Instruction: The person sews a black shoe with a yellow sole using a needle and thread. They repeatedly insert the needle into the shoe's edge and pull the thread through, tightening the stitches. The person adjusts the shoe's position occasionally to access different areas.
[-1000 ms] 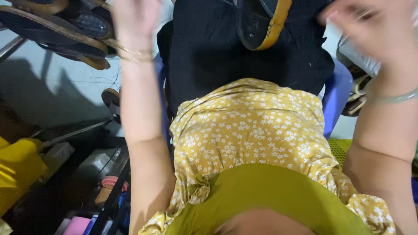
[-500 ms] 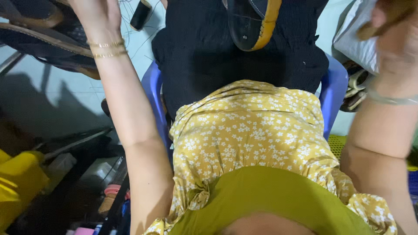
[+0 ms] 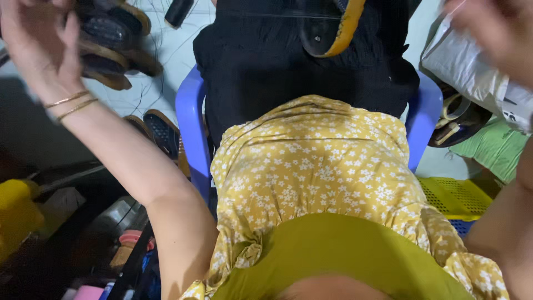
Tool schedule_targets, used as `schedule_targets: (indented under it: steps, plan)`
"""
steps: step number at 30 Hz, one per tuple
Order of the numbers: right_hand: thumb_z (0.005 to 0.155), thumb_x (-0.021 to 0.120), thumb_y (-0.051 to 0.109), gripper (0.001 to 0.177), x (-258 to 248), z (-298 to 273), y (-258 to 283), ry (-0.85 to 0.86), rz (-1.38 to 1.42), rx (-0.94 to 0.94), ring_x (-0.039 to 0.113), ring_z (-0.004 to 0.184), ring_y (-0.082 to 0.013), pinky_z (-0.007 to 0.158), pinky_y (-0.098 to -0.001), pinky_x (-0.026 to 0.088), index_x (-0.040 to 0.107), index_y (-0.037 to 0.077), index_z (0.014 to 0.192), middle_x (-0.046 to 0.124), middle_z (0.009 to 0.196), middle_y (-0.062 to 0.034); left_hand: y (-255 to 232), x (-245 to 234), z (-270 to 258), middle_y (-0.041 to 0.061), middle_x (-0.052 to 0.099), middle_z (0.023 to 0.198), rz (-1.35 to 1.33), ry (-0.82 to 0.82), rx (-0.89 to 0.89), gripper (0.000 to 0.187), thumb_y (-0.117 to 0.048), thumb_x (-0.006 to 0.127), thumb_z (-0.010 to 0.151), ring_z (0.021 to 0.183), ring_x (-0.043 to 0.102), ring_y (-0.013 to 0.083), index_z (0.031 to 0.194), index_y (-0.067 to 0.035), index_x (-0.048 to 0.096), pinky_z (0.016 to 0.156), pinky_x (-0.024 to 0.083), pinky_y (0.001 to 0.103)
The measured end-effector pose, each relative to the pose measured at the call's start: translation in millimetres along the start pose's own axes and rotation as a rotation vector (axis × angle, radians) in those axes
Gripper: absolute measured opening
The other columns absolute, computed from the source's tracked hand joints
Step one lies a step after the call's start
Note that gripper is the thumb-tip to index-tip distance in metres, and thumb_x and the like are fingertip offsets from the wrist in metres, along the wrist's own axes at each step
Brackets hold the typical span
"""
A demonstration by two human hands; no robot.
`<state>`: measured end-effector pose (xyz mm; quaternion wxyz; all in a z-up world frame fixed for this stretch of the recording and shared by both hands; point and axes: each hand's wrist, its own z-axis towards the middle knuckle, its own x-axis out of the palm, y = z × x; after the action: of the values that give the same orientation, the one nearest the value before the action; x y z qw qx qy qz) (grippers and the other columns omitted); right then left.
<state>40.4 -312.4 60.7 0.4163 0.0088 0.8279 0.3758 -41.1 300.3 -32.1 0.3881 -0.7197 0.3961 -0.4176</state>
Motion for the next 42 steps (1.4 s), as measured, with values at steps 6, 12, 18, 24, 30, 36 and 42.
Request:
schedule_targets:
  steps: [6,12,18,24,30,36,42]
  plan:
    - [0.113,0.059,0.031,0.049,-5,30,49,0.077,-0.479,-0.19,0.068,0.09,-0.0256,0.068,-0.0369,0.046,0.063,0.021,0.161,0.072,0.106,-0.0045,37,39,-9,0.01,0.06,0.084,1.466,-0.483,0.551,0.013,-0.01,0.07,0.086,0.076,0.054,0.0259,0.092,-0.007,0.059,0.069,0.042,0.036]
    - [0.108,0.057,0.024,0.049,-4,38,49,0.114,-0.337,-0.187,0.066,0.107,-0.0318,0.073,-0.0415,0.048,0.06,0.015,0.156,0.07,0.133,-0.0088,41,253,-43,0.008,0.059,0.091,1.292,0.322,0.865,0.05,-0.059,0.057,0.091,0.08,0.054,0.03,0.091,-0.009,0.063,0.067,0.034,0.045]
    - [0.109,0.051,0.028,0.049,-4,42,47,0.128,-0.374,-0.203,0.067,0.1,-0.0324,0.071,-0.0428,0.05,0.058,0.017,0.156,0.072,0.125,-0.0068,66,274,-27,0.005,0.058,0.092,1.421,0.499,0.864,0.08,-0.084,0.075,0.077,0.084,0.054,0.0282,0.098,-0.008,0.062,0.061,0.035,0.044]
    - [0.111,0.05,0.033,0.05,-5,40,50,0.157,-0.516,-0.146,0.066,0.085,-0.0287,0.061,-0.041,0.048,0.058,0.027,0.16,0.067,0.09,-0.0037,67,277,-24,0.005,0.059,0.087,1.488,0.501,0.834,0.083,-0.085,0.082,0.068,0.079,0.055,0.0278,0.103,-0.013,0.062,0.059,0.038,0.044]
    - [0.114,0.047,0.045,0.052,-1,32,56,0.107,-0.846,-0.14,0.067,0.071,-0.0178,0.051,-0.0311,0.044,0.055,0.041,0.165,0.066,0.088,0.01,77,273,-23,0.004,0.058,0.079,1.449,0.478,0.866,0.077,-0.083,0.084,0.068,0.072,0.055,0.0273,0.09,-0.013,0.061,0.055,0.037,0.043]
    - [0.112,0.042,0.054,0.054,6,22,99,0.017,-1.324,-0.055,0.063,0.049,-0.0054,0.042,-0.0215,0.042,0.046,0.058,0.165,0.06,0.086,0.0218,87,275,-23,0.003,0.06,0.075,1.441,0.498,0.884,0.071,-0.081,0.081,0.072,0.068,0.057,0.0271,0.09,-0.014,0.064,0.052,0.038,0.043]
    - [0.107,0.055,0.042,0.049,14,31,93,-0.05,-1.133,-0.074,0.066,0.059,-0.0123,0.044,-0.026,0.046,0.059,0.046,0.156,0.063,0.09,0.0125,101,278,-14,0.003,0.064,0.084,1.423,0.537,0.842,0.068,-0.079,0.08,0.072,0.074,0.06,0.0275,0.101,-0.019,0.063,0.055,0.042,0.042]
